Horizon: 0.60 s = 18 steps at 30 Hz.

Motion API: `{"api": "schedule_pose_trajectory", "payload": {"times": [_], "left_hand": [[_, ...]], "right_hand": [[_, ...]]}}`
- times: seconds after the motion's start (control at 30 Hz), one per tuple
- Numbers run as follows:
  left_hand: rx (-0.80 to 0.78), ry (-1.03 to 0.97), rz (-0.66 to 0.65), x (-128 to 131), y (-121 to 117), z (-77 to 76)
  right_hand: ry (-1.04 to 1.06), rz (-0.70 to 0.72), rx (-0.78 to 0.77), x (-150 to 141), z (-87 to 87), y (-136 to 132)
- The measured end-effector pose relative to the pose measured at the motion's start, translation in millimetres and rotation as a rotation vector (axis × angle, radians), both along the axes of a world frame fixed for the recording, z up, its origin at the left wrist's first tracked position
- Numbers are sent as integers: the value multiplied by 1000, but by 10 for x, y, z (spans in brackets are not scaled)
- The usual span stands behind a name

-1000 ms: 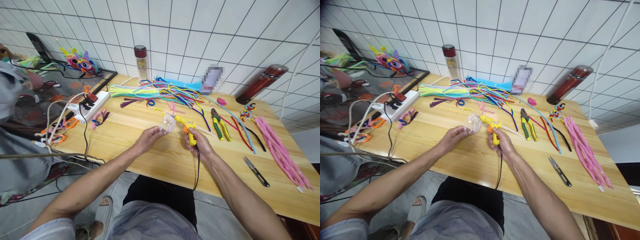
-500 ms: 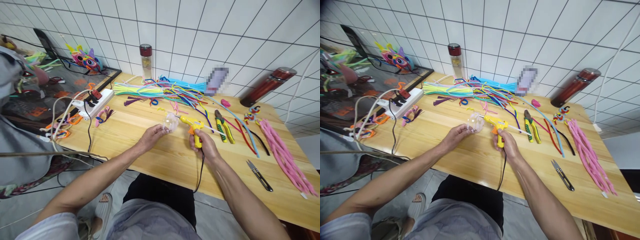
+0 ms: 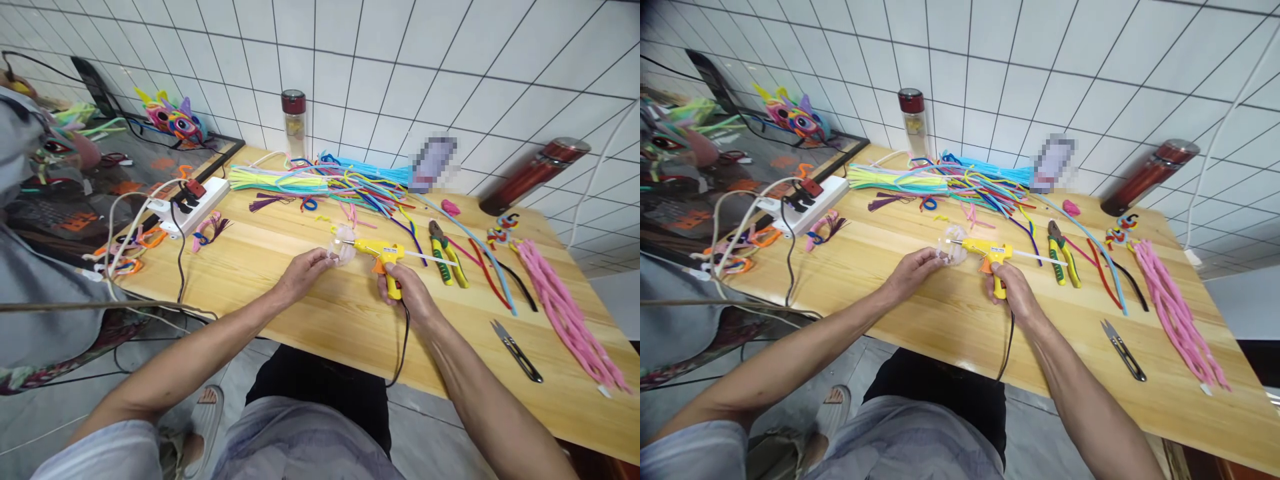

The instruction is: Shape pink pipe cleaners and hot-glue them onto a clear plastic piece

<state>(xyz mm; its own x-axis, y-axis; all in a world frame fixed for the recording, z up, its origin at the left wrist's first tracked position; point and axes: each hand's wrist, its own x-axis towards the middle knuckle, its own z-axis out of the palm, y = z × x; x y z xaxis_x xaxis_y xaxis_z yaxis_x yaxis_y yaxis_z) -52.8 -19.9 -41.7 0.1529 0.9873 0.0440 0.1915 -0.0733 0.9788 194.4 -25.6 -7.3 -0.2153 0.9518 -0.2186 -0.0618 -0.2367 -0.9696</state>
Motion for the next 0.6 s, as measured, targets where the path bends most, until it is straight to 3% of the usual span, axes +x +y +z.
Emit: {"api": "schedule_pose_trajectory", "payload": {"times": [0.27, 0.47, 0.6], "left_hand": [[-34, 69, -1, 14, -6, 54], [108, 172, -90, -24, 10, -31], [120, 254, -83, -19, 5, -47]], "right_hand": [[25, -34, -12, -70, -13, 25], [-33, -24, 2, -41, -28, 14], [-80, -8, 35, 19, -3, 6]]}}
